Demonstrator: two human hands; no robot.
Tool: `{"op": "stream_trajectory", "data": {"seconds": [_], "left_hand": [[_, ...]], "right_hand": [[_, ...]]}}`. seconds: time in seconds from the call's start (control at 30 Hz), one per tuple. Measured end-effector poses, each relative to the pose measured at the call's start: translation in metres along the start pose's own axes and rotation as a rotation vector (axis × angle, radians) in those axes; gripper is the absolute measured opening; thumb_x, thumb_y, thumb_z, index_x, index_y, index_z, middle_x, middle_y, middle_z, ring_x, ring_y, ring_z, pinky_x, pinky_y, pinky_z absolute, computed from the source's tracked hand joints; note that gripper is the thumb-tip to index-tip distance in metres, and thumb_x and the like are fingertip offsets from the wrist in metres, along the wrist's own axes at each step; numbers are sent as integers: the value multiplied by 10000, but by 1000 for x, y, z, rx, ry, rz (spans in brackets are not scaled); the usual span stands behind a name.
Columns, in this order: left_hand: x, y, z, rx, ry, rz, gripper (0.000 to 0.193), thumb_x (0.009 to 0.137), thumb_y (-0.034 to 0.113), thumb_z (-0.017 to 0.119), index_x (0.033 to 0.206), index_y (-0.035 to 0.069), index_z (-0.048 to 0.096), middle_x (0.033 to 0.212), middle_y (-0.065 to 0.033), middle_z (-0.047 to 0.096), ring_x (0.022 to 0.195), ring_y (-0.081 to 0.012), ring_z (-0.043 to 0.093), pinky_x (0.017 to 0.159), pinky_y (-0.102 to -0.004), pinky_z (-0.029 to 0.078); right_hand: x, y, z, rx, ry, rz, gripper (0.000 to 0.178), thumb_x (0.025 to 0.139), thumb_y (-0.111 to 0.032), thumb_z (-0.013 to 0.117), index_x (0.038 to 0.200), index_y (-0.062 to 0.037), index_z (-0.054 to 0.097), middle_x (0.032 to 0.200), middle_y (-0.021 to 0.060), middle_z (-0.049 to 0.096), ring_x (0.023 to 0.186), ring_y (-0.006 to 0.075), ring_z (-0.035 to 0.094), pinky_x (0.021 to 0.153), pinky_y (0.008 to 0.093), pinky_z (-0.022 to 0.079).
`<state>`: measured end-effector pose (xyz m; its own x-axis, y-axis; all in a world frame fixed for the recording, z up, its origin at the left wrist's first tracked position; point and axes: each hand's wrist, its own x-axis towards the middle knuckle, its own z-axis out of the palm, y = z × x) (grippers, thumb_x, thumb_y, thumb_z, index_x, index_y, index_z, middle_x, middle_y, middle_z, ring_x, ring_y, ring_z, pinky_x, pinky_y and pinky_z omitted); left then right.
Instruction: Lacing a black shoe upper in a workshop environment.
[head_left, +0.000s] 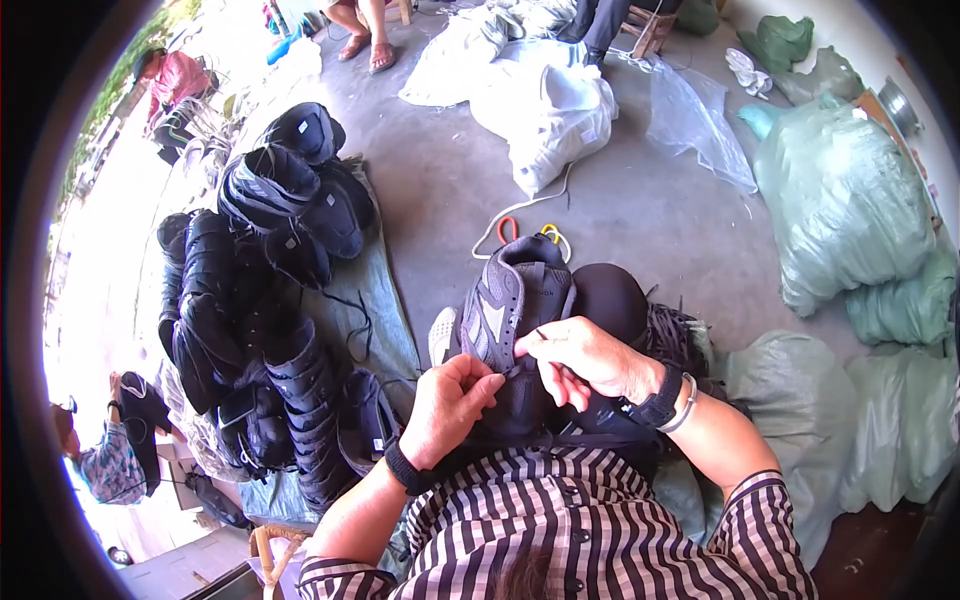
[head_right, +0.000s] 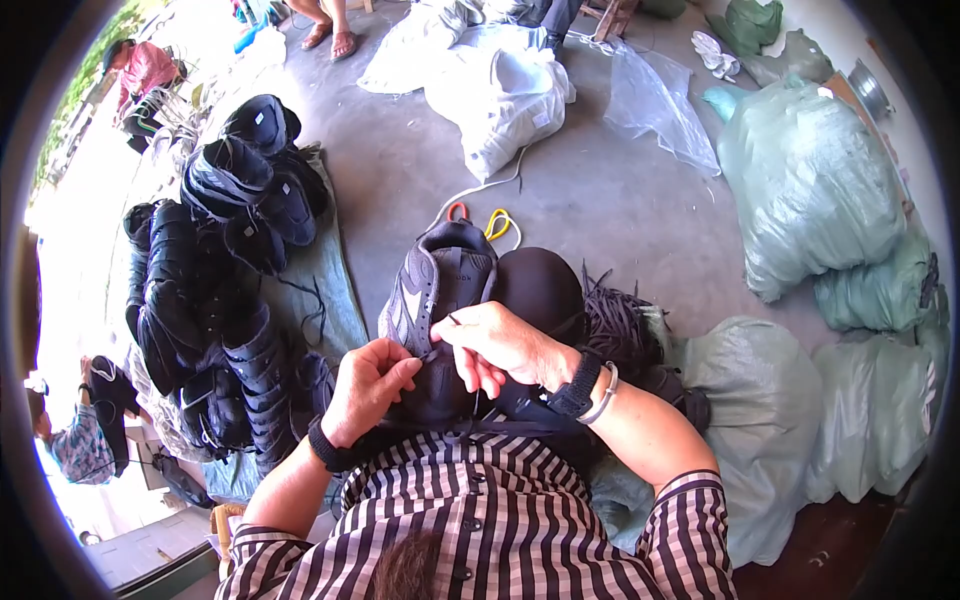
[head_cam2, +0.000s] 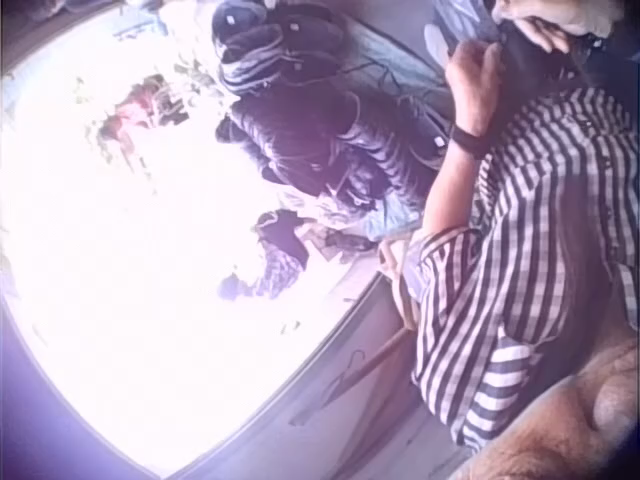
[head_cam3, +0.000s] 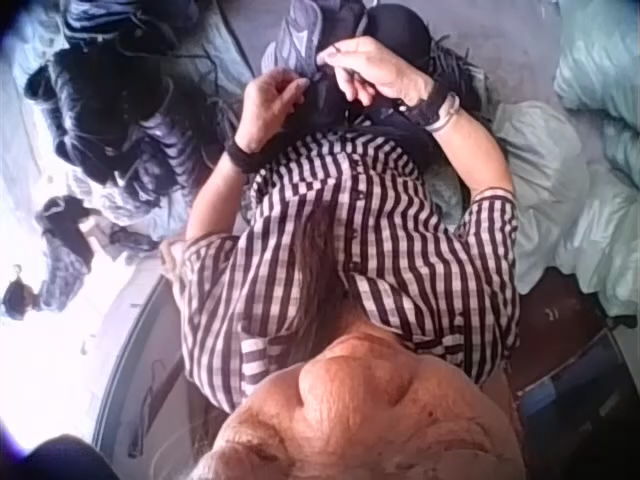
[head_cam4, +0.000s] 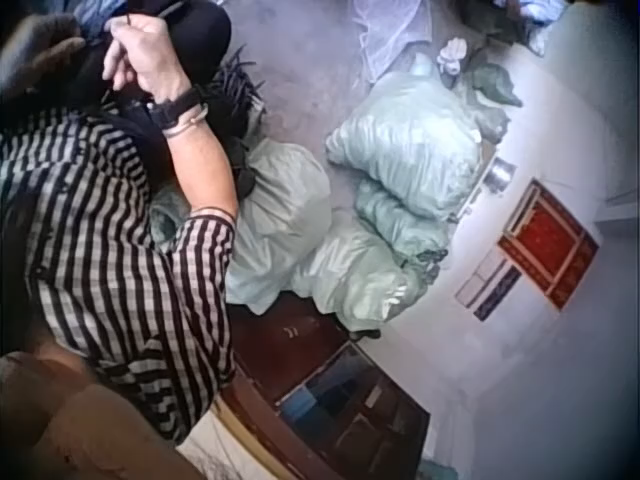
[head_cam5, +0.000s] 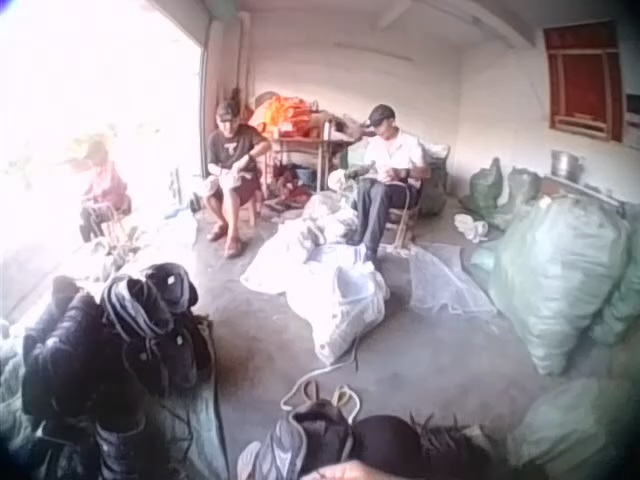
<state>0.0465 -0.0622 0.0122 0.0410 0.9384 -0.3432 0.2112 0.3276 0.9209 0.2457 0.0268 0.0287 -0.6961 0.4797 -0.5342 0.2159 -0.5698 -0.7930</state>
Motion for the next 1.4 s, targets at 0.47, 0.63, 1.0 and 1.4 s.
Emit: {"op": "stream_trajectory", "data": {"seconds": [0.47,0.63,1.0,1.4], "left_hand": [[10,21,18,758,316,357,163,756,186,667,718,65,564,658,-120,606,623,-303,618,573,-384,480],[14,16,7,426,95,244,178,804,183,678,809,20,605,683,-115,619,613,-192,606,581,-310,475],[24,24,-20,1041,-18,545,267,747,283,686,952,137,597,842,-66,639,882,-281,619,687,-410,494],[69,70,-22,1332,-548,641,348,751,324,664,1018,122,567,703,-100,633,708,-300,659,613,-410,509]], "right_hand": [[-1,14,-1,327,-115,-14,408,970,-218,408,1267,62,412,591,102,592,390,138,533,358,222,428],[-11,9,6,-4,17,-21,316,977,-261,414,1062,19,530,594,92,607,386,121,543,352,201,408],[2,4,28,-352,113,-138,280,966,-226,416,862,-11,561,562,78,589,363,119,508,353,249,411],[8,14,25,-1038,268,-305,279,965,-262,413,1013,-62,602,590,40,588,477,164,585,510,298,501]]}}
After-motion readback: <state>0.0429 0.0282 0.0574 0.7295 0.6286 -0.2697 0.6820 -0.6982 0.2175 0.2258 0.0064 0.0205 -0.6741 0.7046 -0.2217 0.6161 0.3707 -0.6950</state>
